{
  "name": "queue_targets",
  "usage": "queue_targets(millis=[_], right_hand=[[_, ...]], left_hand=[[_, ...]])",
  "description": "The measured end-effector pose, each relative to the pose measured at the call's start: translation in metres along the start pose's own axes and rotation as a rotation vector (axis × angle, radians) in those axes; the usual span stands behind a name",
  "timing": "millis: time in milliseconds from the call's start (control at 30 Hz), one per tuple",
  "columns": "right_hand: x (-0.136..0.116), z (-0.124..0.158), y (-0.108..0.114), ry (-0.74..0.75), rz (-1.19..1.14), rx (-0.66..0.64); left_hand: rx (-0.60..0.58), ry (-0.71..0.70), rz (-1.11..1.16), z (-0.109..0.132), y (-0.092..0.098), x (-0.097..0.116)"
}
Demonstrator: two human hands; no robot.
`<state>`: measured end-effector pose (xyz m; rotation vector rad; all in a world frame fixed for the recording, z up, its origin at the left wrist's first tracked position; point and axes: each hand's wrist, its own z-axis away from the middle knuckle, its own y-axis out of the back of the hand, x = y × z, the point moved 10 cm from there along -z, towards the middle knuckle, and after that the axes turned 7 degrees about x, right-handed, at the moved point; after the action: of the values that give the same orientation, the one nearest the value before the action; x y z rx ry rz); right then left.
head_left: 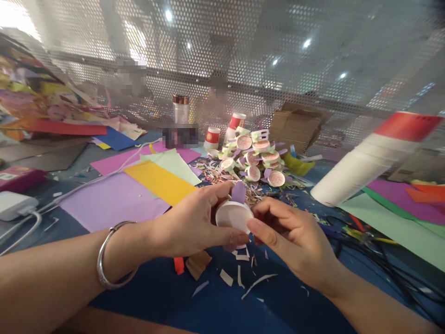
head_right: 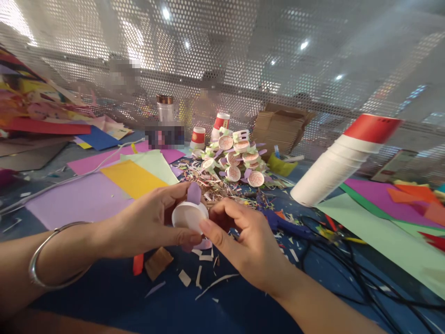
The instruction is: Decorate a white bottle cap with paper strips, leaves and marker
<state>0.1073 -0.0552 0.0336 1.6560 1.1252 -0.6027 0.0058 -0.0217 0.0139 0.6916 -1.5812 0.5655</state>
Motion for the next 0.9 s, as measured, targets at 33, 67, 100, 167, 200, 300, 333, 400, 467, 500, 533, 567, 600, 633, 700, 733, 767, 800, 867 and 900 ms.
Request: queue_targets(millis=[33, 67, 100, 167, 200, 300, 333, 400, 467, 500, 533, 567, 600, 633, 700, 733, 767, 800, 867, 900], right_hand=[[0.0006, 0.0001, 0.0001, -0.001, 0.001, 0.001], [0.0011, 0.0002, 0.0002, -0.002, 0.005, 0.001], [0.0015, 0.0002, 0.0002, -0.003, 0.011, 0.000], [0.0025, 0.0000, 0.0007, -0.007, 0.027, -0.001], [0.0027, -0.0002, 0.0012, -0.007, 0.036, 0.002], [0.0019, -0.0010, 0.0028, -0.004, 0.046, 0.017], [0.0014, -0.0012, 0.0030, -0.004, 0.045, 0.020], [0.0000, -0.0017, 0.0026, -0.006, 0.040, 0.021], [-0.0008, -0.0019, 0.0019, -0.010, 0.031, 0.018], [-0.0011, -0.0021, 0.0019, -0.013, 0.028, 0.019], [-0.0013, -0.0021, 0.0021, -0.013, 0.027, 0.022], [-0.0011, -0.0021, 0.0025, -0.015, 0.028, 0.024], [-0.0008, -0.0021, 0.0028, -0.017, 0.031, 0.026], [-0.0005, -0.0020, 0.0032, -0.016, 0.034, 0.028], [-0.0001, -0.0020, 0.0035, -0.012, 0.043, 0.029], [0.0000, -0.0020, 0.0036, -0.010, 0.048, 0.030], [0.0002, -0.0021, 0.0036, -0.009, 0.048, 0.031], [0.0003, -0.0021, 0.0035, -0.008, 0.045, 0.032], [0.0004, -0.0022, 0.0033, -0.010, 0.032, 0.035], [0.0000, -0.0022, 0.0034, -0.008, 0.025, 0.037]], left_hand=[[-0.007, 0.004, 0.012, -0.0002, -0.0008, -0.0002], [-0.014, 0.011, 0.022, -0.0003, -0.0015, -0.0008], [-0.022, 0.018, 0.030, -0.0002, -0.0022, -0.0016], [-0.025, 0.032, 0.034, 0.0002, -0.0023, -0.0037], [-0.022, 0.037, 0.033, 0.0004, -0.0018, -0.0047], [-0.010, 0.031, 0.017, 0.0009, -0.0005, -0.0045], [-0.007, 0.028, 0.012, 0.0009, -0.0005, -0.0038], [-0.003, 0.024, 0.005, 0.0009, -0.0006, -0.0023], [0.001, 0.023, 0.008, 0.0008, -0.0010, -0.0008], [-0.001, 0.022, 0.014, 0.0007, -0.0015, -0.0001], [-0.002, 0.020, 0.021, 0.0007, -0.0020, 0.0005], [-0.002, 0.019, 0.028, 0.0007, -0.0022, 0.0010], [-0.001, 0.019, 0.034, 0.0006, -0.0023, 0.0011], [0.002, 0.021, 0.037, 0.0006, -0.0021, 0.0010], [0.015, 0.026, 0.030, 0.0006, -0.0010, 0.0004], [0.016, 0.027, 0.028, 0.0007, -0.0008, 0.0002], [0.013, 0.028, 0.030, 0.0009, -0.0012, 0.0002], [0.007, 0.029, 0.031, 0.0011, -0.0017, 0.0001], [-0.003, 0.028, 0.028, 0.0016, -0.0026, -0.0002], [-0.006, 0.027, 0.025, 0.0017, -0.0027, -0.0005]])
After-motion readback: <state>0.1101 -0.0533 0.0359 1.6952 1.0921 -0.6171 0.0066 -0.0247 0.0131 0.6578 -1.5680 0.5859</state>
